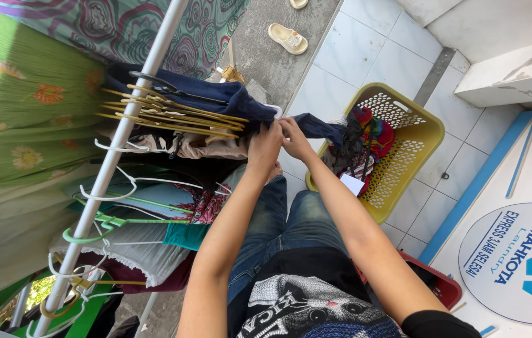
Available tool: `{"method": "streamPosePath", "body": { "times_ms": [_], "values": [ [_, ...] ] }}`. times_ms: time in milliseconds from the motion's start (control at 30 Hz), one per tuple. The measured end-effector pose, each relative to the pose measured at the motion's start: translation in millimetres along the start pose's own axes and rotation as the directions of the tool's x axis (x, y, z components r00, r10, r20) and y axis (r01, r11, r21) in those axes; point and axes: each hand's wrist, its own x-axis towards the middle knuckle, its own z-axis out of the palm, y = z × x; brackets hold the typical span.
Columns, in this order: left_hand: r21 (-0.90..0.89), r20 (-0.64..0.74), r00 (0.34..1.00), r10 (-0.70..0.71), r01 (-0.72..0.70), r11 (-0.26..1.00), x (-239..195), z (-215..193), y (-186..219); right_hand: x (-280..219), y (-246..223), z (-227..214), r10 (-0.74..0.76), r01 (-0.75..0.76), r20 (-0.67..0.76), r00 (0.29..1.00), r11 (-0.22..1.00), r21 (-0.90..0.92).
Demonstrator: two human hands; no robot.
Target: The person takes wet clothes from a laundry basket, unfolds them, and hangs them on a drying rack using hangers. They handle a white shirt, a beige top, a dark blue shirt, and a gray shirt, placing each on the rack.
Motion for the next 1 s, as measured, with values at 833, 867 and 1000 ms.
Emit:
{"method": "streamPosePath", "body": {
  "times_ms": [833, 867, 1000],
  "values": [
    [-0.21, -0.202, 0.978, -0.059, 0.016, 0.978, 0.8, -11.5, -22.2, 16.8, -123.5, -73.8, -0.165, 0.14, -0.137, 0.977, 0.974, -0.179],
    [-0.223, -0.169, 0.985, -0.037, -0.002, 0.975, -1.3, -7.9, -24.3, 7.7, -108.0, -75.3, -0.108, 0.081, -0.152, 0.982, 0.981, -0.177],
    [-0.116, -0.176, 0.982, 0.07, -0.091, 0.989, 3.0, 10.4, -21.0, -39.1, -49.4, -81.2, 0.028, -0.064, -0.211, 0.977, 0.984, -0.168]
  ]
}}
